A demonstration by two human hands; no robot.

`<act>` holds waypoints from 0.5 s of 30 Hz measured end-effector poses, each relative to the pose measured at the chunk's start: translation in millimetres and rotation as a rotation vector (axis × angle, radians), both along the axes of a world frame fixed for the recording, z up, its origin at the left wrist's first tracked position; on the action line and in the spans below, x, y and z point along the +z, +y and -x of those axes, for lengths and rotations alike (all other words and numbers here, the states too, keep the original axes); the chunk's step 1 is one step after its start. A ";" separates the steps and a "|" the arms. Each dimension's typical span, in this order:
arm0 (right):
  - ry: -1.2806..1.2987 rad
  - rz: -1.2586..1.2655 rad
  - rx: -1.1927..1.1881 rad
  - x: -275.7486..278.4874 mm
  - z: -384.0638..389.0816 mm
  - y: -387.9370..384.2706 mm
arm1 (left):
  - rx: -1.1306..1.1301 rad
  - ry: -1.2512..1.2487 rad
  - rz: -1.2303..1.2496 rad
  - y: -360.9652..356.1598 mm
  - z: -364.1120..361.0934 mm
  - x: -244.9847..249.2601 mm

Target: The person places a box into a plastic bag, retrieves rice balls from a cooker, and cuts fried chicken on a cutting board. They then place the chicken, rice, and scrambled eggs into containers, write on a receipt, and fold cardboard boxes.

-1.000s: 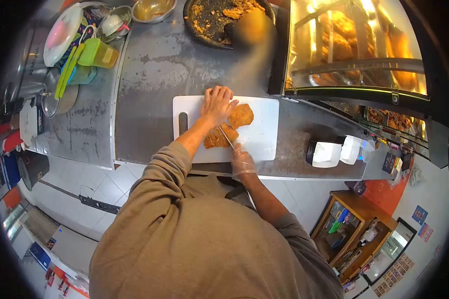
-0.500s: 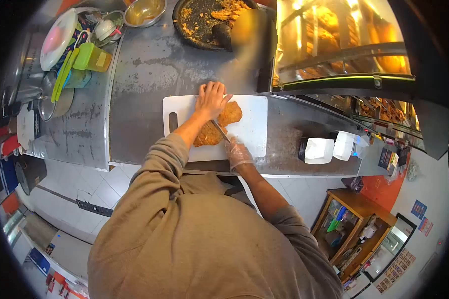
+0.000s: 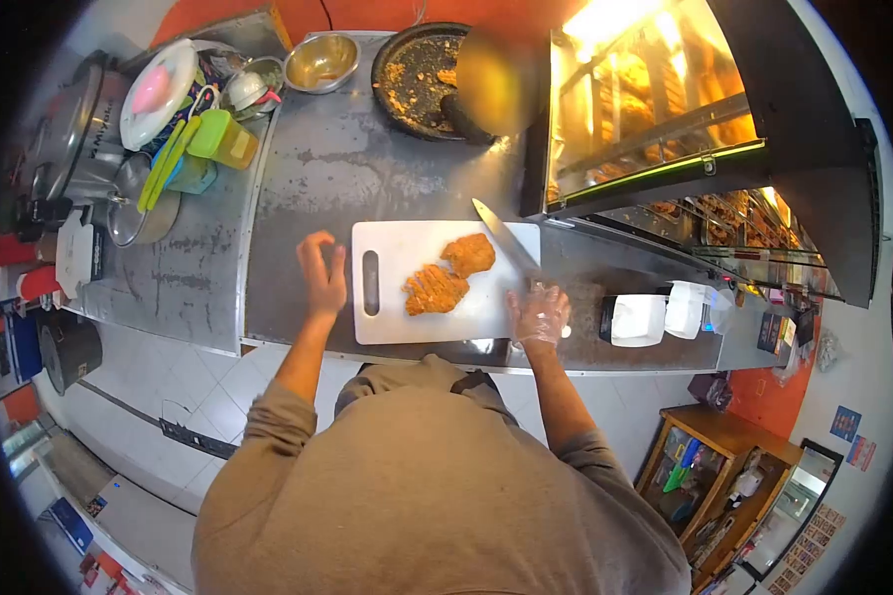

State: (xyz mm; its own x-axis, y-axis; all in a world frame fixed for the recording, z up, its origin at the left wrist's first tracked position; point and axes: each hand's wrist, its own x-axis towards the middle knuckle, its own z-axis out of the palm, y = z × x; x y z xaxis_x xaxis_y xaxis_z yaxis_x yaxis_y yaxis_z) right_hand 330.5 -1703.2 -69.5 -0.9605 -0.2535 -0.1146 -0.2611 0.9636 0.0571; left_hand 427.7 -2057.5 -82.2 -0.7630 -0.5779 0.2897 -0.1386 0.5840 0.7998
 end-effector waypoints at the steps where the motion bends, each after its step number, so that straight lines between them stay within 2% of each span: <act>1: -0.131 -0.026 0.022 -4.0 1.0 -14.4 | 0.000 0.001 0.007 -2.4 -17.4 -1.0; 3: -0.214 0.489 0.264 -8.5 -8.9 -53.5 | 0.085 -0.087 -0.053 -4.9 -47.9 -7.8; 5: -0.311 0.245 0.312 12.3 -29.7 -103.2 | 0.091 -0.122 -0.094 -5.6 -74.2 -28.8; 6: -0.307 0.248 0.309 9.6 -38.7 -119.0 | 0.100 -0.154 -0.135 -7.7 -81.6 -31.4; 9: -0.325 0.243 0.042 -0.3 -52.7 -145.9 | 0.089 -0.155 -0.182 -8.8 -93.6 -32.3; 15: -0.428 0.218 -0.088 21.5 -56.7 -165.6 | 0.048 -0.160 -0.174 -22.9 -94.3 -31.7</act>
